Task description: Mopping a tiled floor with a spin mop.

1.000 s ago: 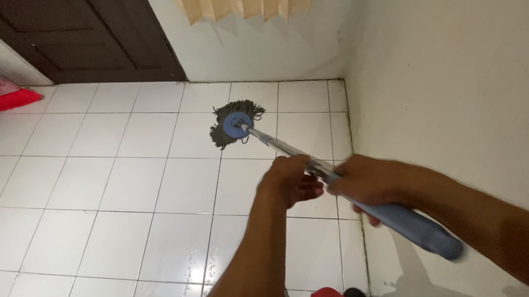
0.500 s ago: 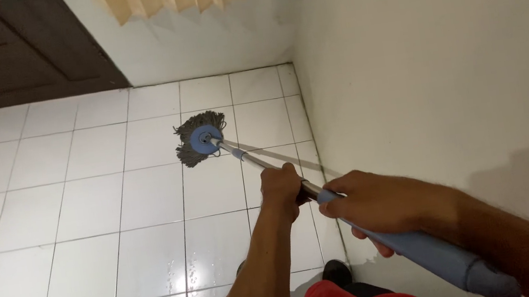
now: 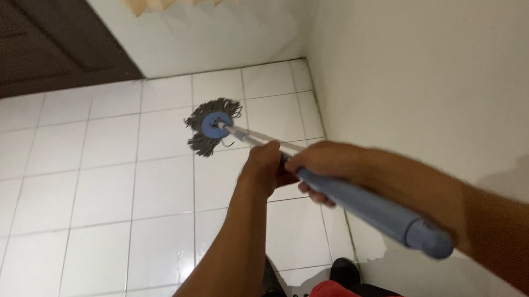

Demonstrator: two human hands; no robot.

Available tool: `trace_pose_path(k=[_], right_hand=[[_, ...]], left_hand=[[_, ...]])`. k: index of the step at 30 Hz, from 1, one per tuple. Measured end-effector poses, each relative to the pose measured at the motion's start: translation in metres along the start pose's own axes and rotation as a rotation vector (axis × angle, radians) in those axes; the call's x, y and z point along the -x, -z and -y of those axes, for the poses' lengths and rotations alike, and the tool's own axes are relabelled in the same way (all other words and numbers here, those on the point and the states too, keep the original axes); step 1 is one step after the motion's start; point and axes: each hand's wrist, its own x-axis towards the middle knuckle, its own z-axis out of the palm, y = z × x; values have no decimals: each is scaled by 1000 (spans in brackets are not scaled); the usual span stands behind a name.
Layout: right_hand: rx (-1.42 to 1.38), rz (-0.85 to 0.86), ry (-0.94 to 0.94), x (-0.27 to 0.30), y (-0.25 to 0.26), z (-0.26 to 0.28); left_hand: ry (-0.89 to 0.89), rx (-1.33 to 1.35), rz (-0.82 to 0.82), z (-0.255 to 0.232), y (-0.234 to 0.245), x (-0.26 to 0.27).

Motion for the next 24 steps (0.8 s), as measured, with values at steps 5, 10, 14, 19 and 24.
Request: trace_pose_path(k=[5, 10, 14, 19, 24], right_hand=[[63, 69, 37, -49, 1, 41], [175, 35, 28, -90, -12, 85], [178, 3, 0, -133, -17, 96], [264, 0, -2, -117, -22, 88], [203, 21, 4, -73, -8, 56]], left_hand=[[-38, 0, 144, -32, 19, 21], [-86, -47, 86, -56, 37, 44], [-60, -96, -10, -66, 45, 53], [-59, -113, -19, -60, 46, 46], [-56, 126, 230, -30, 36, 13]])
